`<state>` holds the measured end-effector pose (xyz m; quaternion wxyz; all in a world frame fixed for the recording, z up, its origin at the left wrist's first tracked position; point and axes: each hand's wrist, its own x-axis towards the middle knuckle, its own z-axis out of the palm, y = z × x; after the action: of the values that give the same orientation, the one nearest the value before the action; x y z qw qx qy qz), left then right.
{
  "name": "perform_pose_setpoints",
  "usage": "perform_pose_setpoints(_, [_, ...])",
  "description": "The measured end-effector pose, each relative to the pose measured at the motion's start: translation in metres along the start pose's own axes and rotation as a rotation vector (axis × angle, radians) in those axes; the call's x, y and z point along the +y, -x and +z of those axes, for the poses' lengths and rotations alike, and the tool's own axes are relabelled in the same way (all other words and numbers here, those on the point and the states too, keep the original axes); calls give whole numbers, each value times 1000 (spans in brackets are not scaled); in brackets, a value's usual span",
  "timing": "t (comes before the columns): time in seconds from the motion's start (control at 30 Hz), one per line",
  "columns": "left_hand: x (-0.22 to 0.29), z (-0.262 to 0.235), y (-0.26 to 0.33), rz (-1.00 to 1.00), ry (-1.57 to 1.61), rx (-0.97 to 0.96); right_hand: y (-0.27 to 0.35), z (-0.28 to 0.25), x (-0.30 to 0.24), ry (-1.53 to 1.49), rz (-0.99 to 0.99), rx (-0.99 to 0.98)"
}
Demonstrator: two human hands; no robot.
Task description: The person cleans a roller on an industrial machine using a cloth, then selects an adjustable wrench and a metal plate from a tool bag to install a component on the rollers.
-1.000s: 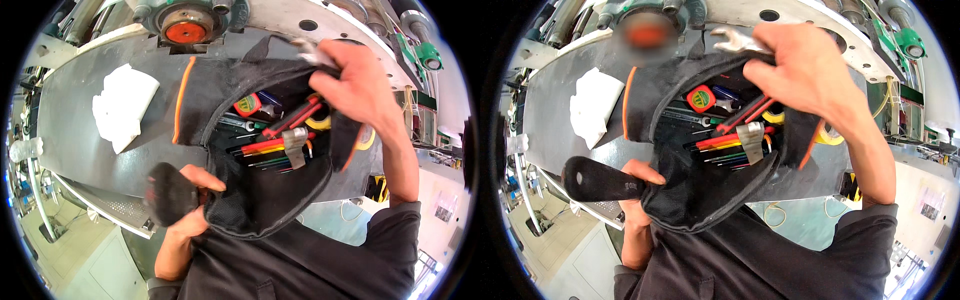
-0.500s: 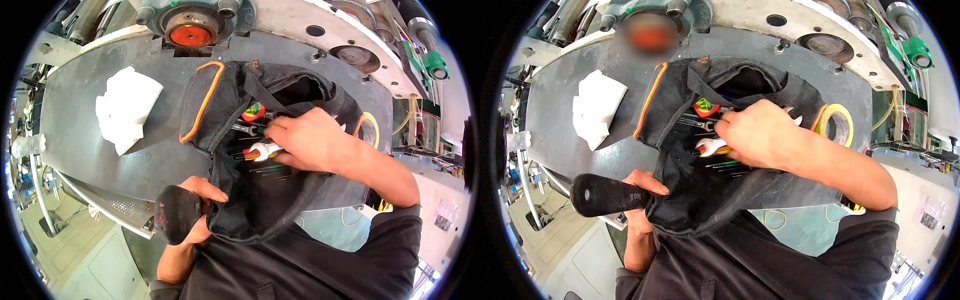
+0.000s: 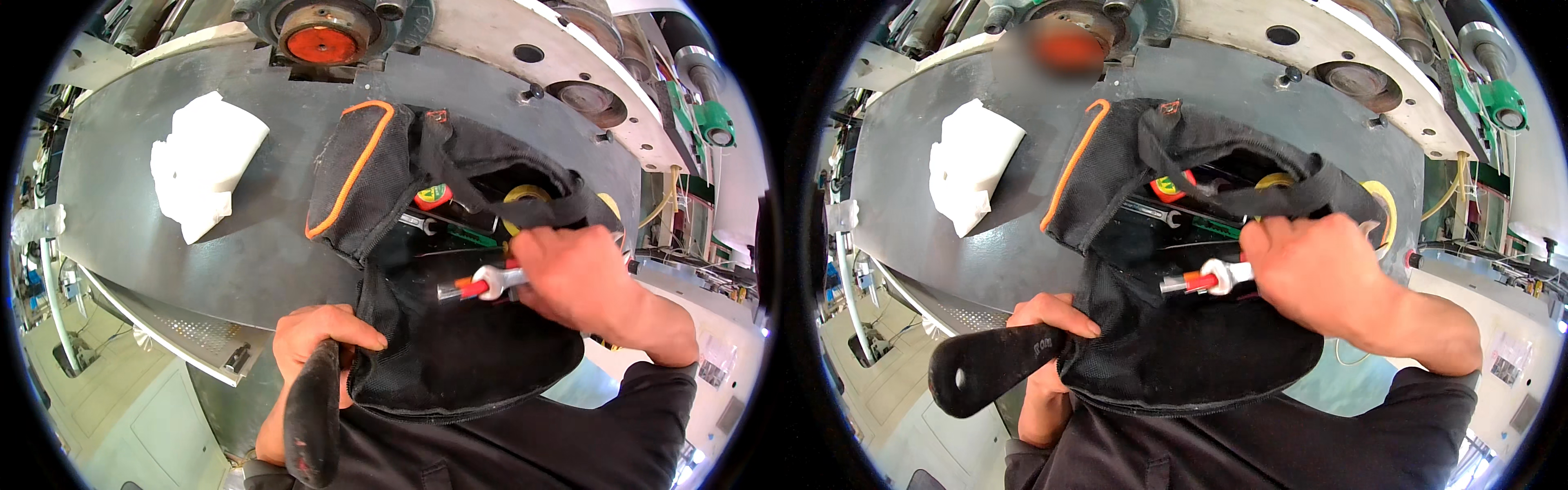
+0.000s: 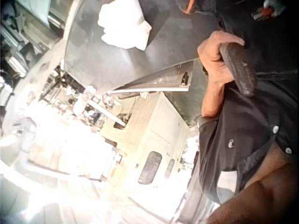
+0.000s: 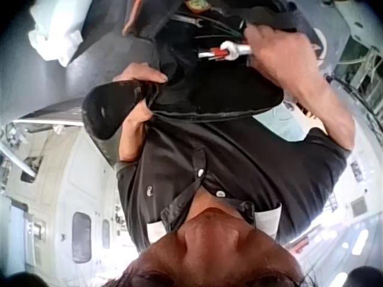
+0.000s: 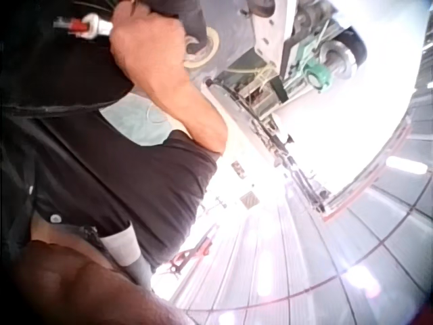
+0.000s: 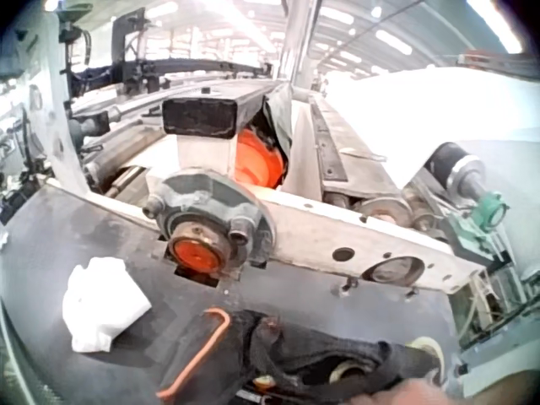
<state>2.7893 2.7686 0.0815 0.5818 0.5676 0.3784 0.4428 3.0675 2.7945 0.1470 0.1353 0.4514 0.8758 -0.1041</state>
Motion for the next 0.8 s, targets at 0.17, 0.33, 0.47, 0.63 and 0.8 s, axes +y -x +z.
perform_pose_setpoints(0.17, [-9,-2,2,-12,21,-35,-6,-16,16,-105,261,306])
perform_pose_setpoints(0.33, [-11,3,0,-6,46,-23,-8,-15,24,-127,383,372])
perform_pose_setpoints(0.47, [-7,4,-3,-22,15,-38,-10,-14,23,-263,415,393])
perform_pose_setpoints(0.63, [-7,2,-2,-47,23,-51,-10,-15,25,-365,413,477])
perform_pose_setpoints(0.8, [-6,3,-1,-73,27,-45,-10,-31,28,-519,465,332])
